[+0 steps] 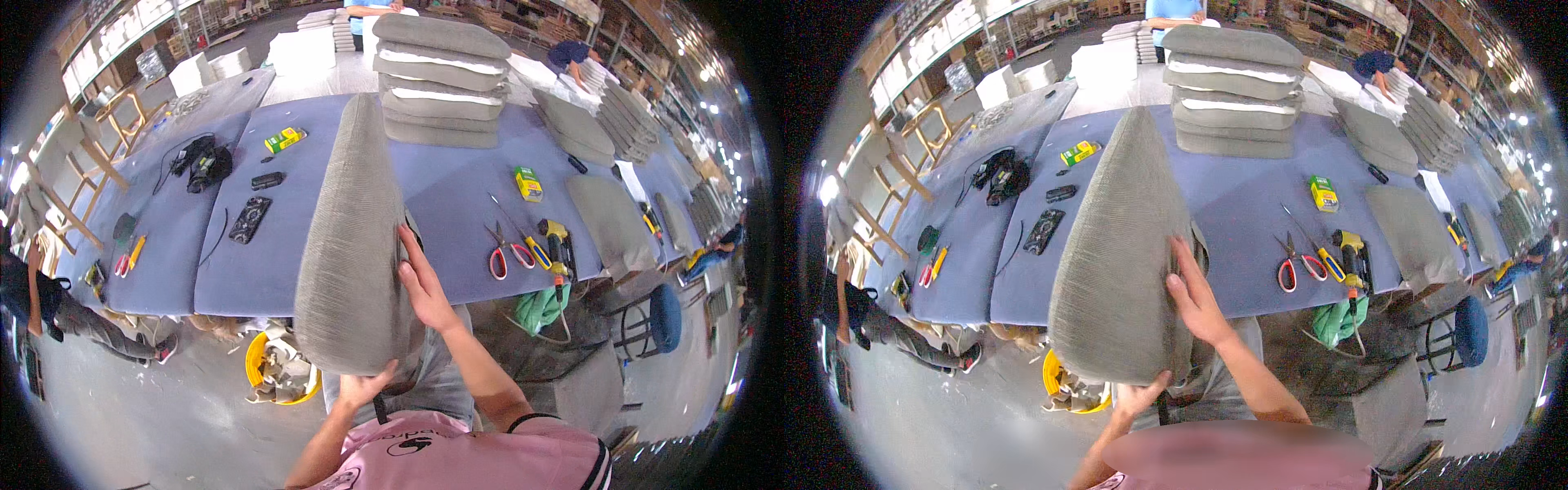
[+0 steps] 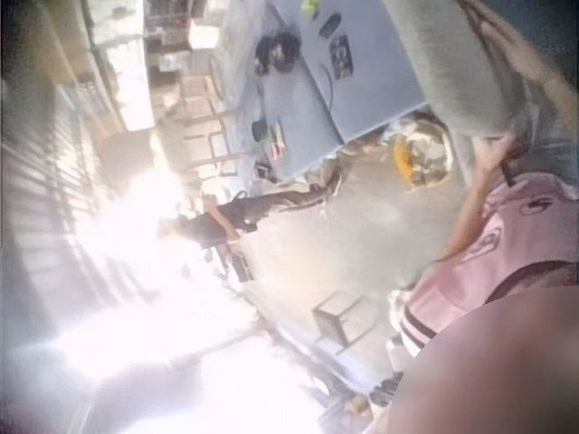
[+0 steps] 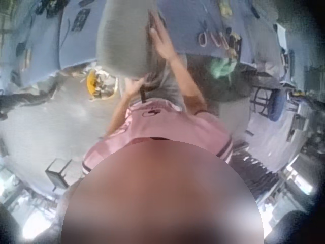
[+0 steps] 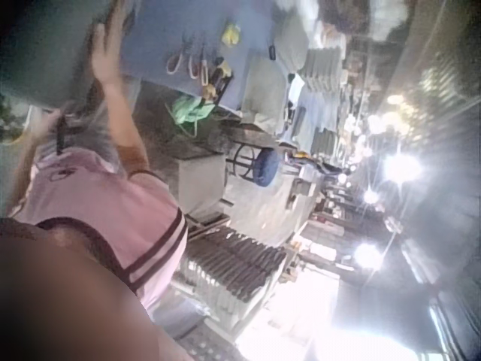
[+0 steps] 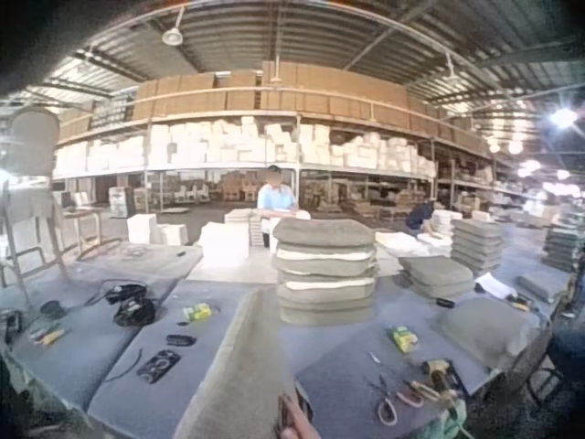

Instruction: The person carries a gray cushion to a workbench, trims excess fabric with a utility knife and scissors, and secures the fabric using a staple gun. The person folds and staples the edges to create a neat finish.

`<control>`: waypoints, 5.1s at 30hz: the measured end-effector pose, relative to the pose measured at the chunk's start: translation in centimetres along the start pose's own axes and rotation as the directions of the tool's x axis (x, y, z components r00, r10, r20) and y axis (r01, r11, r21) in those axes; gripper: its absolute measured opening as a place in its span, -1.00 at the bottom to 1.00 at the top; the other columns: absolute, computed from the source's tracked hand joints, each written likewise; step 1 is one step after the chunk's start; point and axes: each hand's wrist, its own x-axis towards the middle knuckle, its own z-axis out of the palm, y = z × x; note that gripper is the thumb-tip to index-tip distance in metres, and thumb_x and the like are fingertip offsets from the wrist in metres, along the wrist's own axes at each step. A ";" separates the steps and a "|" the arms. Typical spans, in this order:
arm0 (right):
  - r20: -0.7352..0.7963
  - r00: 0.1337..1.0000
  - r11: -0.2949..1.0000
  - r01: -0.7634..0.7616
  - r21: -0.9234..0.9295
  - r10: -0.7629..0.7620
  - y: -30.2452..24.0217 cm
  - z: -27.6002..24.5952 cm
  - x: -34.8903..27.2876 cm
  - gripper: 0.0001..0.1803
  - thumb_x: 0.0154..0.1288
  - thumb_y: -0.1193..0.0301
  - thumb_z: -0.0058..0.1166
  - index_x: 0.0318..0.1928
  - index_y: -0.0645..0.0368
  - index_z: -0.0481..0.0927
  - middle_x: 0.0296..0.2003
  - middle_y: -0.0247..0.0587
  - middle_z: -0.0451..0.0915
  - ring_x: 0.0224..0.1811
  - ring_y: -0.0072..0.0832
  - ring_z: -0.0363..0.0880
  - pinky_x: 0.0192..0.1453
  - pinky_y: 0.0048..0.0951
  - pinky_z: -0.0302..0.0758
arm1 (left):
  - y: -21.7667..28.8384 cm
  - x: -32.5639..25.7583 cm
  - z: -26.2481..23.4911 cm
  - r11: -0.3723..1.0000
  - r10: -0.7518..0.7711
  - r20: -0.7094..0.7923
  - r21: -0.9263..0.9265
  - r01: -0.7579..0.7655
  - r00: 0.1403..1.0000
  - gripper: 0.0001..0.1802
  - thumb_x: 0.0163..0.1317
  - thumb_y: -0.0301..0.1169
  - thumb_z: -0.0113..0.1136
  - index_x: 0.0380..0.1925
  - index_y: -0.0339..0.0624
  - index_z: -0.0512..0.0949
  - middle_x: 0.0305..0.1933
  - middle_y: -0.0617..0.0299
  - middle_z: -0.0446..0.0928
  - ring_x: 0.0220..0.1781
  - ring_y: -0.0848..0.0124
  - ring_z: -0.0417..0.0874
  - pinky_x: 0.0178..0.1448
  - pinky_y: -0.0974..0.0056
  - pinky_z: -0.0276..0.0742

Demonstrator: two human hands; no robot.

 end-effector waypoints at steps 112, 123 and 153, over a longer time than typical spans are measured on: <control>-0.481 0.844 0.969 -0.240 0.055 0.237 -1.6 -25.1 0.2 -0.60 0.51 0.42 0.35 0.28 0.22 0.66 -0.21 -0.17 0.82 -0.40 -0.51 0.75 -0.31 -0.37 0.67 | 26.7 32.4 -12.2 0.439 0.091 0.542 0.731 -0.522 0.835 -0.30 0.70 -0.01 0.02 0.67 -0.10 0.30 0.31 -0.34 0.69 0.31 -0.30 0.71 0.42 -0.20 0.60; -0.328 0.895 0.944 0.234 -0.231 -0.302 -7.0 -0.4 6.4 -0.76 0.38 0.36 0.56 -0.08 0.22 0.83 -0.26 -0.15 0.88 -0.27 -0.24 0.89 -0.08 -0.25 0.70 | 27.8 28.9 -10.9 0.386 0.122 0.524 0.757 -0.527 0.843 -0.30 0.64 -0.08 0.14 0.65 -0.09 0.29 0.25 -0.34 0.71 0.27 -0.30 0.72 0.36 -0.24 0.62; -0.162 0.987 0.999 0.015 0.029 -0.010 -8.6 -2.4 1.3 -0.09 0.07 0.30 0.62 0.42 0.36 0.53 -0.01 0.14 0.82 0.07 -0.16 0.88 0.21 -0.18 0.73 | 23.6 35.2 -18.4 0.139 0.331 0.598 0.734 -0.664 0.730 -0.19 0.63 -0.16 0.16 0.78 -0.15 0.20 0.77 -0.08 0.29 0.78 0.14 0.26 0.85 -0.02 0.05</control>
